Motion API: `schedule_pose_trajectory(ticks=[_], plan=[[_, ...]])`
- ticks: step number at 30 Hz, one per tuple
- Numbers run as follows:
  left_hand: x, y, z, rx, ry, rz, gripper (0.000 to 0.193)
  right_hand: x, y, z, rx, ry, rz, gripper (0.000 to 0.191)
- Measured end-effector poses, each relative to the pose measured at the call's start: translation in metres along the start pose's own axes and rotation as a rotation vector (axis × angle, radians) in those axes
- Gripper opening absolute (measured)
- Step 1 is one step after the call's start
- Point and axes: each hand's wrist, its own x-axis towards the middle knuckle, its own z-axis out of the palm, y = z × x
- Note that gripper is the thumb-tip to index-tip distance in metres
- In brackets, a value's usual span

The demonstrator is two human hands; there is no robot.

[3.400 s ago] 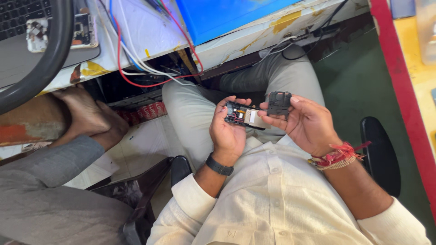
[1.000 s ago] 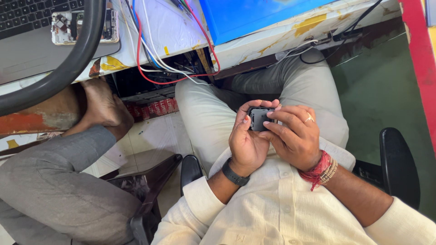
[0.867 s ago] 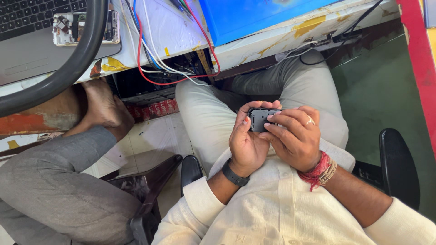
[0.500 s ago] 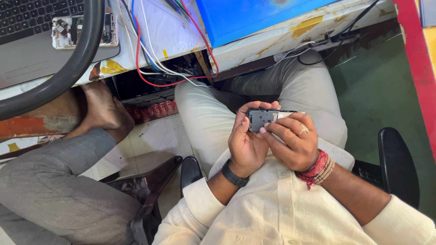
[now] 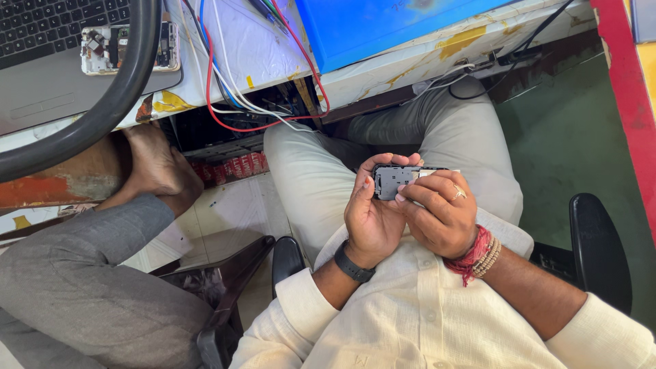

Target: The person disassembles a feature phone, removes the back cover and keypad, then reassembles the device. They connect a USB cable to the phone and power it on, showing the screen lighting up.

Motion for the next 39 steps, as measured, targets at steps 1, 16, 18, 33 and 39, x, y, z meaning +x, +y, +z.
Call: schedule_pose_trajectory(ticks=[1, 16, 18, 33, 39], plan=[[-0.0001, 0.0, 0.0, 0.001, -0.001, 0.0, 0.039, 0.0001, 0.0001, 0.0001, -0.006, -0.001, -0.009, 0.026], [0.0, -0.0002, -0.0009, 0.014, -0.005, 0.001, 0.039, 0.0013, -0.0007, 0.0002, 0.013, -0.009, 0.013, 0.022], [0.0, -0.0004, -0.001, 0.011, -0.003, 0.0, 0.039, 0.0013, -0.0007, 0.0001, 0.015, -0.009, 0.011, 0.022], [0.0002, 0.0032, 0.0022, 0.001, 0.007, -0.007, 0.039, 0.0037, -0.0016, 0.0012, 0.01, -0.026, 0.028, 0.023], [-0.0001, 0.003, 0.0018, -0.008, -0.03, 0.017, 0.042, 0.0072, -0.0037, -0.0022, 0.012, -0.068, 0.076, 0.024]])
